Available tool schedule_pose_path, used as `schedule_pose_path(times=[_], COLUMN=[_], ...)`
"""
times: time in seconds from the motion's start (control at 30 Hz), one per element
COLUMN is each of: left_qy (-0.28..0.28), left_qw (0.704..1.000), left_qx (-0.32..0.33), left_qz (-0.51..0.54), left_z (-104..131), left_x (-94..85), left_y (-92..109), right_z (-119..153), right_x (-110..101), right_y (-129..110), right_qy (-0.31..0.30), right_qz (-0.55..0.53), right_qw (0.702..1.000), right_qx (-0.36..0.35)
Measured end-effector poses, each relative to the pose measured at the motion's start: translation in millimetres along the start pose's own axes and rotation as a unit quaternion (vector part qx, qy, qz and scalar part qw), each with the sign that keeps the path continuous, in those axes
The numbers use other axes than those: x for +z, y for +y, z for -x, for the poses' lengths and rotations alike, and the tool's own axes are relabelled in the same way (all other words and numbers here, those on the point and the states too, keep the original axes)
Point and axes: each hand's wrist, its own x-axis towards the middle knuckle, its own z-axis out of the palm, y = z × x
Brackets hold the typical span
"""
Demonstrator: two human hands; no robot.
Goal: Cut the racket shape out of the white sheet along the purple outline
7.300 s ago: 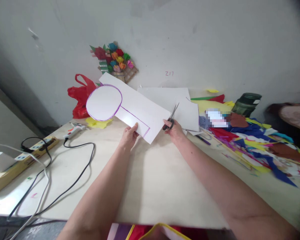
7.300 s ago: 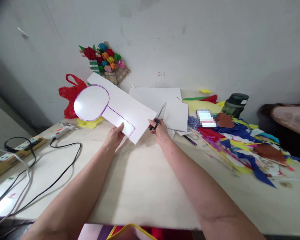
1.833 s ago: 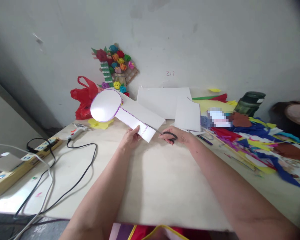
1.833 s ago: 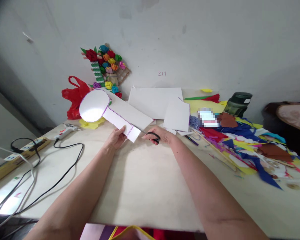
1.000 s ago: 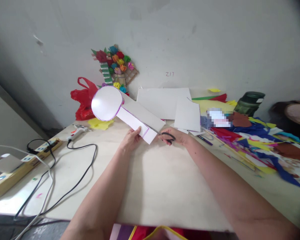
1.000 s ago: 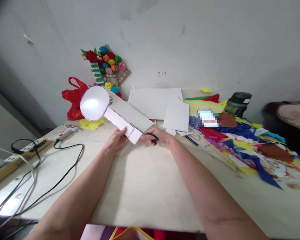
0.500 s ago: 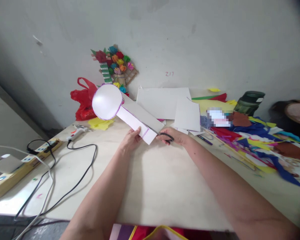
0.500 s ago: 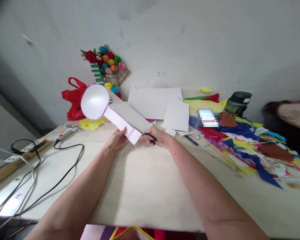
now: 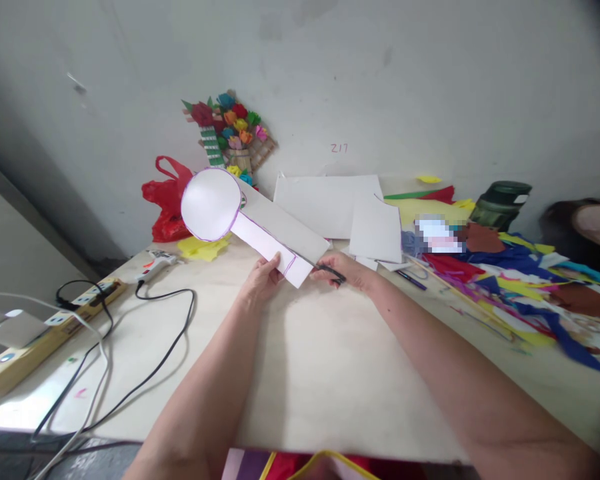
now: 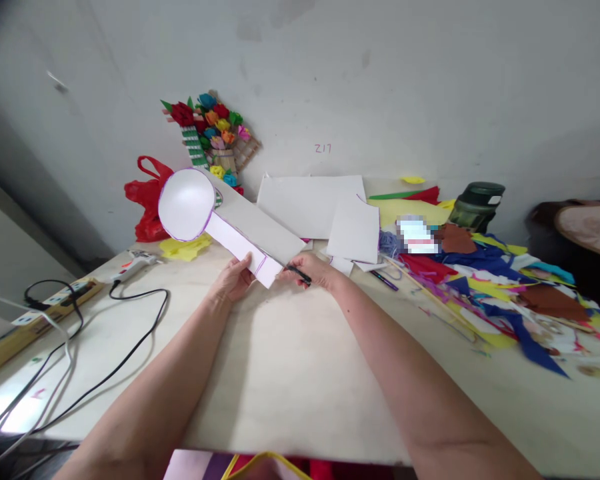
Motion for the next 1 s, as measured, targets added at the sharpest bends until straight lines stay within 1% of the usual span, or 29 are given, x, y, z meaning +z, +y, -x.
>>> schedule_pose_path(times=[0.1, 0.2, 0.43, 0.6, 0.87, 1.0], left_qy=[-0.005, -0.014, -0.007, -0.014, 0.021, 0.042], left_qw=[1.0, 1.0, 1.0, 1.0, 1.0, 0.999], left_qx=[-0.008, -0.015, -0.01, -0.005, 0.0, 0.015], left_qz=[-0.001, -0.003, -0.007, -0.005, 0.008, 0.007], left_z=[0.9, 1.5, 0.0, 0.0, -0.5, -0.4], left_x=[1.1, 1.9, -0.9, -1.2, 0.4, 1.4], left_y=[0.1, -0.3, -2.2, -1.5, 0.1, 1.1], right_z=[3.2, 4.4, -1.2, -2.2, -4.2, -5.6], right_x=[-1.1, -1.2, -0.2, 3.2, 10.9, 12.9], right_y=[-4.5, -6.3, 0.1, -0.8, -3.5, -1.4], right_qy=[-0.013, -0.012, 0.015, 0.037, 0.092, 0.117], right_qz=[0.009, 0.017, 0.025, 0.015, -0.002, 0.036], right_qw=[1.0, 0.999, 0.999, 0.999, 0.995, 0.993], right_qx=[0.011, 0.024, 0.022, 0.024, 0.034, -0.005])
